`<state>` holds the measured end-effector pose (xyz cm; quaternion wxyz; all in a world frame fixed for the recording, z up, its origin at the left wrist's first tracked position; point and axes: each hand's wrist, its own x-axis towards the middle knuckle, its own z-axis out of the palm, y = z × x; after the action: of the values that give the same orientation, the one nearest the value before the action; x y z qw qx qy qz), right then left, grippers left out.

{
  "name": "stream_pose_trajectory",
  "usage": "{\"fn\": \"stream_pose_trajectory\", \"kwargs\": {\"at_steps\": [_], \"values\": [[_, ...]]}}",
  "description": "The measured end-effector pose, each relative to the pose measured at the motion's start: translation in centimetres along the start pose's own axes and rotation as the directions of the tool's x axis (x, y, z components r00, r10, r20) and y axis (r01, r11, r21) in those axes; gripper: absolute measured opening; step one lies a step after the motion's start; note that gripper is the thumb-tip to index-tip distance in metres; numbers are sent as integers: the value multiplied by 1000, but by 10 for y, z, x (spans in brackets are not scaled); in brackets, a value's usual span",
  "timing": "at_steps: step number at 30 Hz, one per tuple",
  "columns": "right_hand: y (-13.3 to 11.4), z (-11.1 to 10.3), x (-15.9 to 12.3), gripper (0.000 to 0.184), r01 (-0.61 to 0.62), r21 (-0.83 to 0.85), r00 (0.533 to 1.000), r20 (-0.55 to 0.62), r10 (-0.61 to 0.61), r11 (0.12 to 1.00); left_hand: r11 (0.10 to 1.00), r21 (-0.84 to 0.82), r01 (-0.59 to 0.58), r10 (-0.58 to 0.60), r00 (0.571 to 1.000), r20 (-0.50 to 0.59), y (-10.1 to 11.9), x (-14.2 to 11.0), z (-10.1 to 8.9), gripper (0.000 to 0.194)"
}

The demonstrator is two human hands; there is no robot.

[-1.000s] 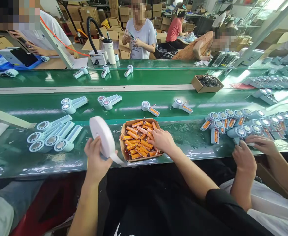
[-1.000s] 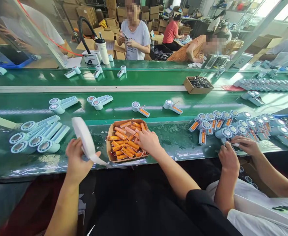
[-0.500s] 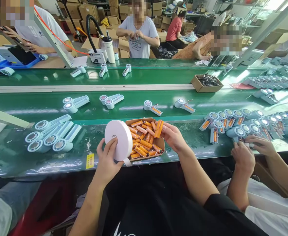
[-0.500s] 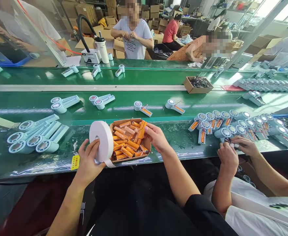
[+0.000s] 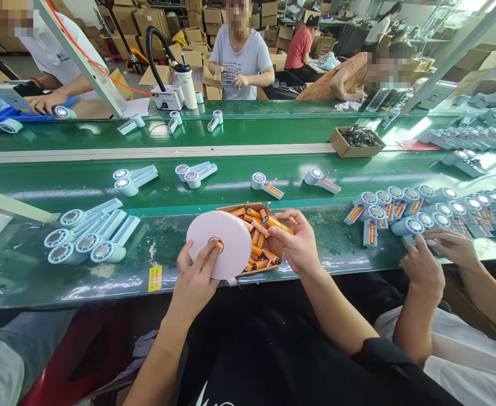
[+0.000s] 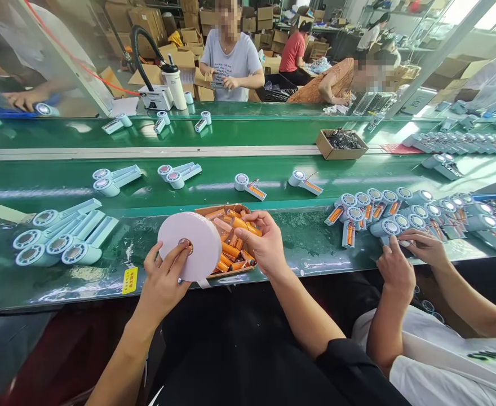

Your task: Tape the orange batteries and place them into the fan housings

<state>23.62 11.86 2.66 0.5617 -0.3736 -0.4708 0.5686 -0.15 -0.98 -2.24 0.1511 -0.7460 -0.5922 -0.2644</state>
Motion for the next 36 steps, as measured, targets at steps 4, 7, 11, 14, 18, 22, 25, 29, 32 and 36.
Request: {"fn": "stream_pose_trajectory", "kwargs": {"at_steps": [4,7,11,14,18,22,25,29,32,36], "values": [[10,12,-11,42,12,-147,994,-103,-27,989,999,35,0,1,999,-43,7,-1,3,73],[19,21,-24,41,11,-185,999,-48,-20,983,998,64,2,2,998,-59,10,0,3,73],[19,14,-21,53,-81,-90,991,99,90,993,993,115,-29,35,998,-51,1,3,-6,73],[5,-1,2,58,-245,-109,882,387,268,963,991,106,-84,86,996,-15,-12,10,-15,74],[-1,3,14,45,-229,-106,861,442,253,968,996,70,-64,63,998,9,-12,24,-18,73],[23,23,-4,43,-58,244,998,-18,65,968,988,108,114,-100,987,-128,28,31,-4,64],[29,8,14,36,-21,311,987,-144,69,950,980,77,185,-178,980,-92,61,25,11,58],[1,-51,74,20,263,237,902,-405,-151,935,985,-30,172,-166,976,140,58,23,19,63],[-10,-76,88,22,262,228,896,-419,-148,938,979,-167,116,-42,919,391,17,51,17,91],[6,-67,57,42,78,252,967,-256,-12,965,957,-123,262,-153,818,554,-42,131,34,56]]}}
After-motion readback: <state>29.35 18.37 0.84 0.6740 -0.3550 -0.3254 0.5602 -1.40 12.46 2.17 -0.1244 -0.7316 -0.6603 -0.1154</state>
